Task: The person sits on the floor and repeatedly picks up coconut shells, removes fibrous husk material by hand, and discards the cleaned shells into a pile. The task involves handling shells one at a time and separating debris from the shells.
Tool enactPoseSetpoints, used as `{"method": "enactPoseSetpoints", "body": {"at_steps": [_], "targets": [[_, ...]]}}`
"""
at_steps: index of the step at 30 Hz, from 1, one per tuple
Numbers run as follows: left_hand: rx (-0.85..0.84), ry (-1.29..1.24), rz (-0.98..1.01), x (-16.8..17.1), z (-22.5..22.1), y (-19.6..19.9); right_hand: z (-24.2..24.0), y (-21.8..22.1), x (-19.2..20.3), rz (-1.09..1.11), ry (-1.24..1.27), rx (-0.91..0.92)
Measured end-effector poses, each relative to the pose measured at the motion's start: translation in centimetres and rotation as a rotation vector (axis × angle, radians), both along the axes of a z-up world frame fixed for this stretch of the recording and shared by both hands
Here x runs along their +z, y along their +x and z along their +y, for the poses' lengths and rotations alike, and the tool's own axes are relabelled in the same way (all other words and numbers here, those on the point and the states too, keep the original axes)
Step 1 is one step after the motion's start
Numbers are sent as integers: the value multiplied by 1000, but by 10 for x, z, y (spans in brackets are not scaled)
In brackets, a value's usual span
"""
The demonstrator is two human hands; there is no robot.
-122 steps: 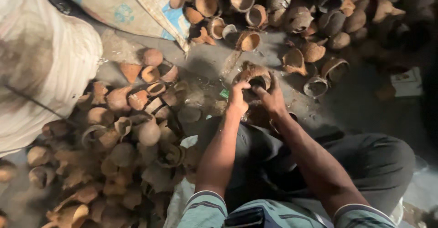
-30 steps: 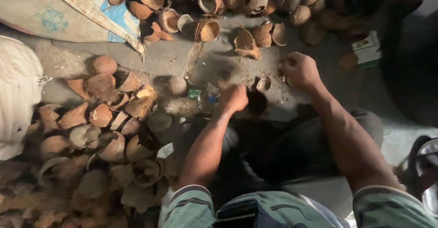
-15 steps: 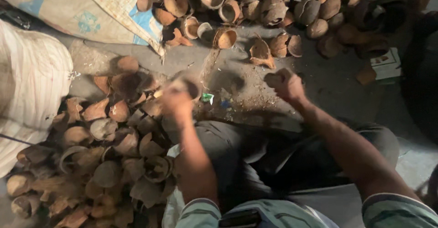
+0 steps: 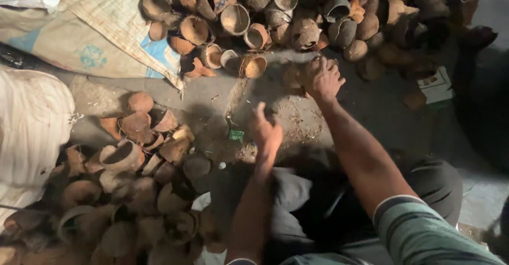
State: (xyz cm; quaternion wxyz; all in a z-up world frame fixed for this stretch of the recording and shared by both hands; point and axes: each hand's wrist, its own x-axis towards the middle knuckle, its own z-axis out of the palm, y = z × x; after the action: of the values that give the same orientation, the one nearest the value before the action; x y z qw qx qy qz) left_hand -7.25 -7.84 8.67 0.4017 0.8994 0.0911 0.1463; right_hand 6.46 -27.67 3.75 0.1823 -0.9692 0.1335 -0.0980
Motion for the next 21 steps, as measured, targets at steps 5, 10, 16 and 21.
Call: {"method": "enactPoseSetpoints", "body": {"at_steps": [5,10,16,21], "targets": [[-97,-152,317,-72,-8,33,-4,-1,-39,91,-71,211],[133,-1246,622,-62,17,48,31,-81,-11,-496,-17,636],[-40,-1586,319,-43,28,43,61,-133,59,-667,65,1020],[150,-852,123,-30,49,36,81,-154,87,-532,238,856]]}}
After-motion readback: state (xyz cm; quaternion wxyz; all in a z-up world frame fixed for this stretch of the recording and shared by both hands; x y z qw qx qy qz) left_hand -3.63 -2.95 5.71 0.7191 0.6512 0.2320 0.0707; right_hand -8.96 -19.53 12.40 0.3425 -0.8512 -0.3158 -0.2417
